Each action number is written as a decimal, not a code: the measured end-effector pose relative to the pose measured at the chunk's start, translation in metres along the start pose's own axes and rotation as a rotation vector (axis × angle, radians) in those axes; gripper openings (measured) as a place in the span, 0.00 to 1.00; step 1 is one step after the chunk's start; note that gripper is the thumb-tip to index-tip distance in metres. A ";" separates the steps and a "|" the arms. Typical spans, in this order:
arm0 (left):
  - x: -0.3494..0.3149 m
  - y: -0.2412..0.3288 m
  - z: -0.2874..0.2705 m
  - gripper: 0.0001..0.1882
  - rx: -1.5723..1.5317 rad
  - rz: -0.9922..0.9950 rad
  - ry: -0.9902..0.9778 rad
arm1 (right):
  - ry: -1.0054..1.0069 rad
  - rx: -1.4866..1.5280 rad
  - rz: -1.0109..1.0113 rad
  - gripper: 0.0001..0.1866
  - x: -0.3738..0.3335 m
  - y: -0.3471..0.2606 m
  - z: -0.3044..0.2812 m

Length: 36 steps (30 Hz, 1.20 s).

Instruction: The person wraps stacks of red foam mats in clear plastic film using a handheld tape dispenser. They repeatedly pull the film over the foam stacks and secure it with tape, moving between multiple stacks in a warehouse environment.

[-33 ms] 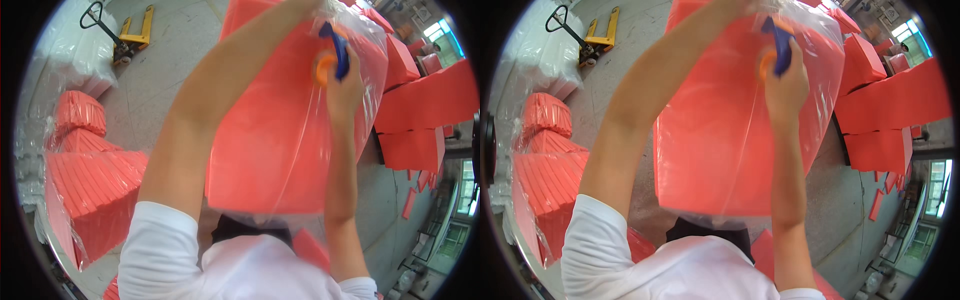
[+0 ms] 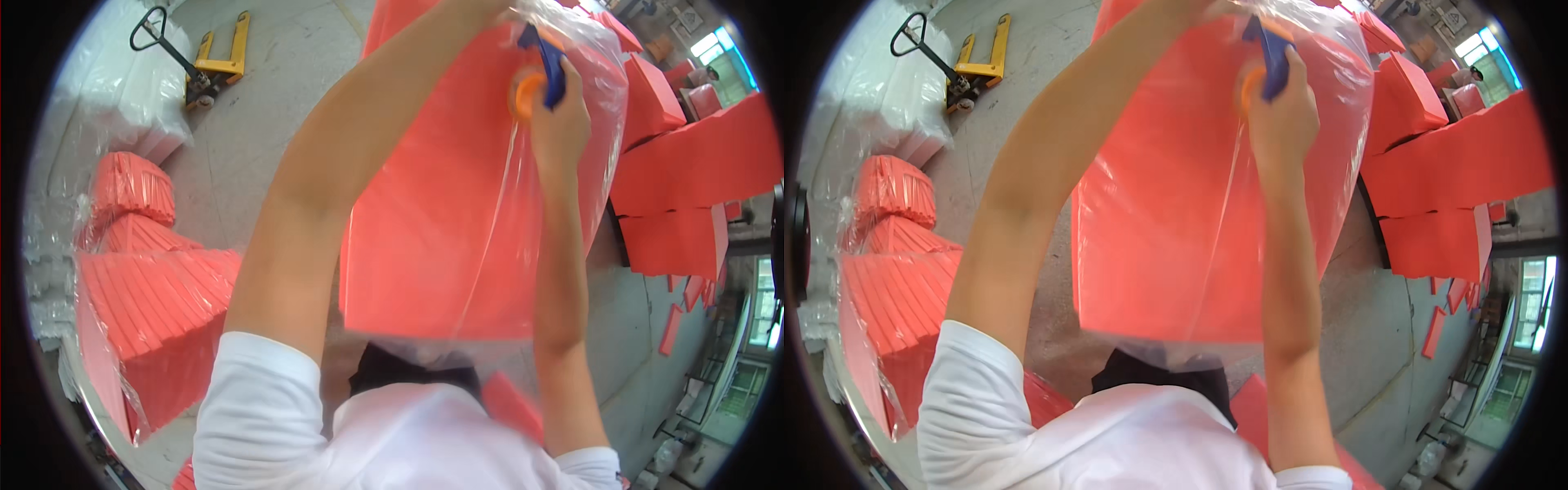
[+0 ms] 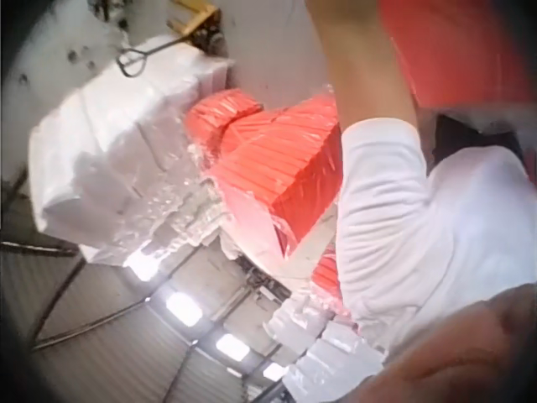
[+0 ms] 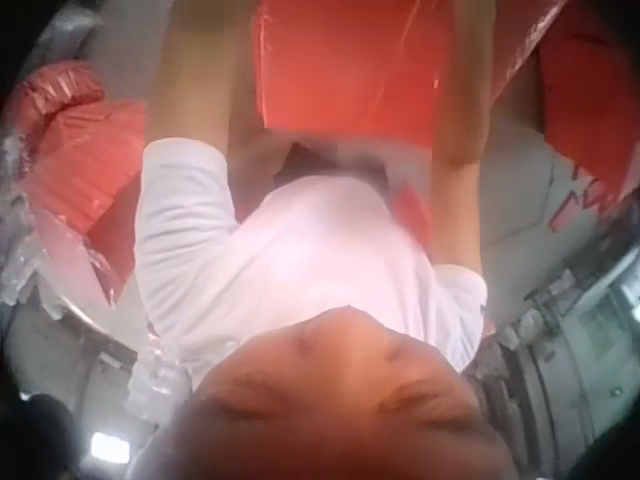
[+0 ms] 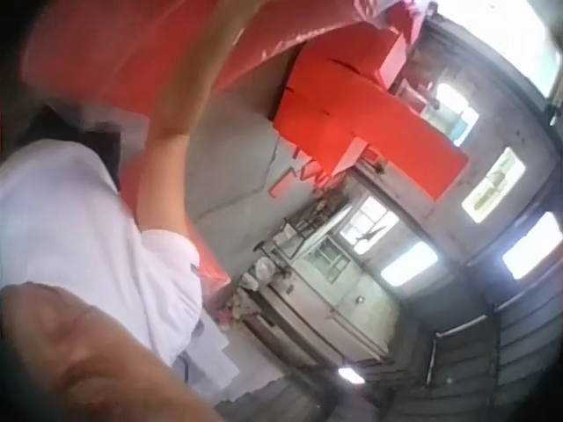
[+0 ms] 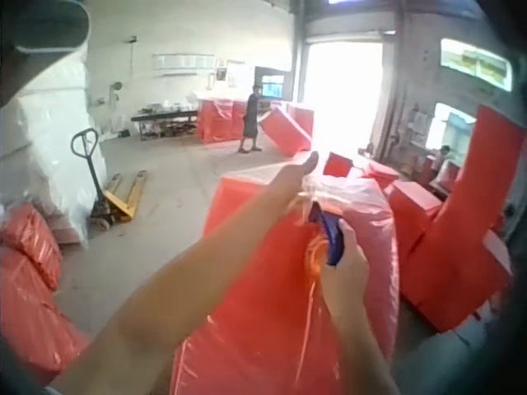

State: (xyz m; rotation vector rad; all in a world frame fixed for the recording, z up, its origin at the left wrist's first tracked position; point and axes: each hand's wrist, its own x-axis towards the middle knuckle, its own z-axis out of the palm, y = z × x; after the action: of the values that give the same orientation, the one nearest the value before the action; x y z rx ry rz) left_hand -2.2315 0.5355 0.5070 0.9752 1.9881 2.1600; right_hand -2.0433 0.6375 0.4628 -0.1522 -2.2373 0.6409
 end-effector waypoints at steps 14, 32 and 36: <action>-0.323 0.013 -0.023 0.42 1.223 0.197 -0.750 | -0.241 -0.206 0.130 0.25 0.196 0.067 0.186; 0.111 -0.152 -0.045 0.14 0.807 -0.077 -0.111 | -0.445 -0.168 0.185 0.39 0.370 0.110 0.300; 0.118 -0.165 -0.044 0.14 0.778 -0.150 -0.163 | -0.317 -0.152 0.079 0.39 0.302 0.050 0.184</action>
State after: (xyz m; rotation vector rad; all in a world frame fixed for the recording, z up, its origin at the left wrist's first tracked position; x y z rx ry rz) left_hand -2.4077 0.5774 0.4059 0.9625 2.7443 1.1645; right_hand -2.3876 0.6994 0.5353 -0.2291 -2.5985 0.5678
